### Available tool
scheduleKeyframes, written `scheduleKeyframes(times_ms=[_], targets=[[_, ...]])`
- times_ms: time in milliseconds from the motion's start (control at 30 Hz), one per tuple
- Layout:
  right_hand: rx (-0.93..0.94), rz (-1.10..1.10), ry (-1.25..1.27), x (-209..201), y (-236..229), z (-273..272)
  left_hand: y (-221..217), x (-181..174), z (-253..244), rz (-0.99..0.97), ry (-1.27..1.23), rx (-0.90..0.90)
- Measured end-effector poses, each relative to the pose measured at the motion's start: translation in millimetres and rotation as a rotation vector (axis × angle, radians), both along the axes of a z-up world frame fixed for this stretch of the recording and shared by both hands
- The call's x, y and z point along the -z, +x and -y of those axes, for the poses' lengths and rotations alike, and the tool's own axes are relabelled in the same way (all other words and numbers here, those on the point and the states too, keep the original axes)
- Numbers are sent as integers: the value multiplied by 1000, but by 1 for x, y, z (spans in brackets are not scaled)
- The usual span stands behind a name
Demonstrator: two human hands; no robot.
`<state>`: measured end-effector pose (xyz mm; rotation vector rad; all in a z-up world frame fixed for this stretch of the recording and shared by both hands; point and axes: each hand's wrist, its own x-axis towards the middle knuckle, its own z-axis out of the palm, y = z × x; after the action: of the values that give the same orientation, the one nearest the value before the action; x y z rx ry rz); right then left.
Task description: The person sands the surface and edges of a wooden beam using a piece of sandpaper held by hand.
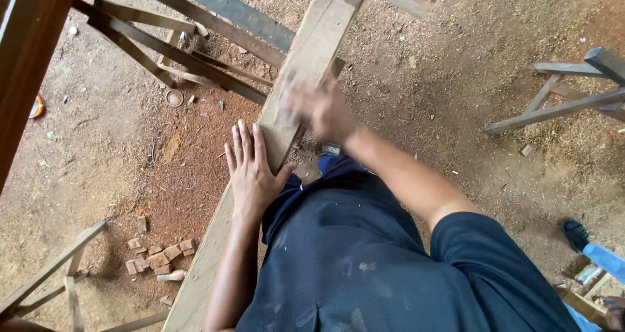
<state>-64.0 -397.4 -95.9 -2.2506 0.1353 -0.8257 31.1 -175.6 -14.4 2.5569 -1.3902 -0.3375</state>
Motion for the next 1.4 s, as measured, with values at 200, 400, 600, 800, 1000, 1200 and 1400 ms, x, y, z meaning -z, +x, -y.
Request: scheduleKeyframes(times_ms=[200,400,600,800,1000,1200,1400], targets=[[59,237,-244,15,19,97,-1,-8,25,16,40,-14],[656,-35,326,62,-22,124,0,-2,30,62,199,-40],[580,43,1243,51,-17,122,3,4,26,88,213,-12],[542,-95,1162,45,0,100,4,7,37,-89,41,-152],[530,-170,873,49,-8,34,0,4,41,-26,-33,-198],[683,-91,1066,56,-11,77,0,5,40,-8,-61,-188],[607,-60,903,63,4,129,1,7,41,10,44,-201]])
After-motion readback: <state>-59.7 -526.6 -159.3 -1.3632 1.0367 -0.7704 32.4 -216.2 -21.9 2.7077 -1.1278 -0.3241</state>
